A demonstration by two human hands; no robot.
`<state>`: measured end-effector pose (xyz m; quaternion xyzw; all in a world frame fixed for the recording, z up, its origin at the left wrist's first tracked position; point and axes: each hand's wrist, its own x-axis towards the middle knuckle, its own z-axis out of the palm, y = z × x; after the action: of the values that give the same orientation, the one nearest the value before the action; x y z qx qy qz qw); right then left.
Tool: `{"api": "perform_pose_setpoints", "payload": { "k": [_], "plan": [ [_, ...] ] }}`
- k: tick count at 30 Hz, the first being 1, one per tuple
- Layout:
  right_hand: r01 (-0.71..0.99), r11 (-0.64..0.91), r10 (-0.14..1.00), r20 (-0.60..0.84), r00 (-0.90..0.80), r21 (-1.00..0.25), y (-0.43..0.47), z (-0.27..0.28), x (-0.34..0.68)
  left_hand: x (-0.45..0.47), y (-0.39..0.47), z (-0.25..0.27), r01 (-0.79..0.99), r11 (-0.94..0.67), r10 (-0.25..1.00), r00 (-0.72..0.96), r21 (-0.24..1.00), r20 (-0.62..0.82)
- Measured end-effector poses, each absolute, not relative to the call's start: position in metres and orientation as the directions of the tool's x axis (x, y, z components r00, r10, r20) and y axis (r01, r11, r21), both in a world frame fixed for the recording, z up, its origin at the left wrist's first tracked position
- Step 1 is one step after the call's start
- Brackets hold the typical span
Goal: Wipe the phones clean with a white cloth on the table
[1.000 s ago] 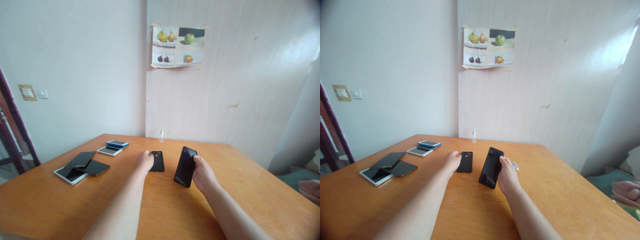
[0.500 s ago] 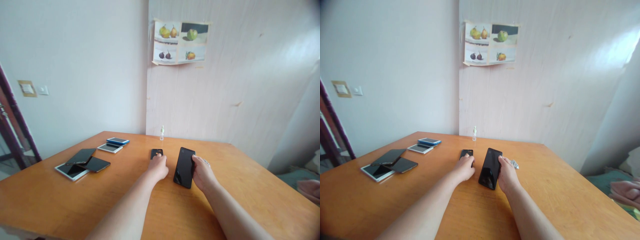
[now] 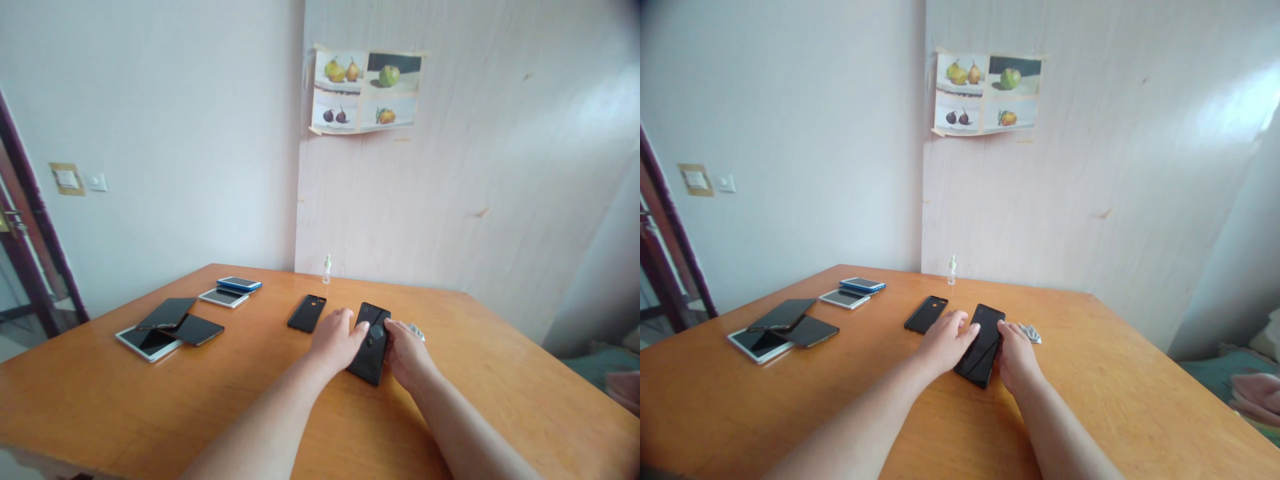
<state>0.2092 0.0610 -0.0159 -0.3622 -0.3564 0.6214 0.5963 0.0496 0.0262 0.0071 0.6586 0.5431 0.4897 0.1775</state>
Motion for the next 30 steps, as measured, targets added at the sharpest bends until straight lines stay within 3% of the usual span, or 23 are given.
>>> {"api": "perform_pose_setpoints", "payload": {
  "k": [3, 12, 19, 23, 26, 30],
  "plan": [
    [-0.488, -0.006, 1.0, -0.016, 0.017, -0.873, 0.062, -0.016, 0.209, 0.073, 0.011, 0.003, 0.551, -0.416, 0.869, 0.008, 0.723, 0.494],
    [-0.492, -0.047, 0.997, -0.068, 0.025, -0.869, 0.059, -0.01, 0.208, 0.079, 0.008, -0.001, 0.808, -0.327, 0.905, 0.12, 0.489, 0.408],
    [-0.508, -0.077, 0.997, -0.078, -0.019, -0.858, 0.055, -0.005, 0.205, 0.078, 0.013, -0.006, 0.805, -0.327, 0.896, 0.099, 0.495, 0.432],
    [-0.386, -0.099, 0.995, -0.086, -0.05, -0.917, 0.055, 0.0, 0.209, 0.075, 0.018, -0.005, 0.773, -0.284, 0.915, 0.043, 0.567, 0.4],
    [-0.257, -0.021, 0.993, -0.049, 0.105, -0.966, 0.059, 0.003, 0.219, 0.072, 0.022, -0.004, 0.773, -0.244, 0.932, 0.021, 0.585, 0.361],
    [-0.216, 0.16, 0.927, 0.071, 0.369, -0.963, 0.071, 0.009, 0.241, 0.068, 0.023, -0.005, 0.833, -0.193, 0.944, 0.012, 0.519, 0.331]
  ]
}}
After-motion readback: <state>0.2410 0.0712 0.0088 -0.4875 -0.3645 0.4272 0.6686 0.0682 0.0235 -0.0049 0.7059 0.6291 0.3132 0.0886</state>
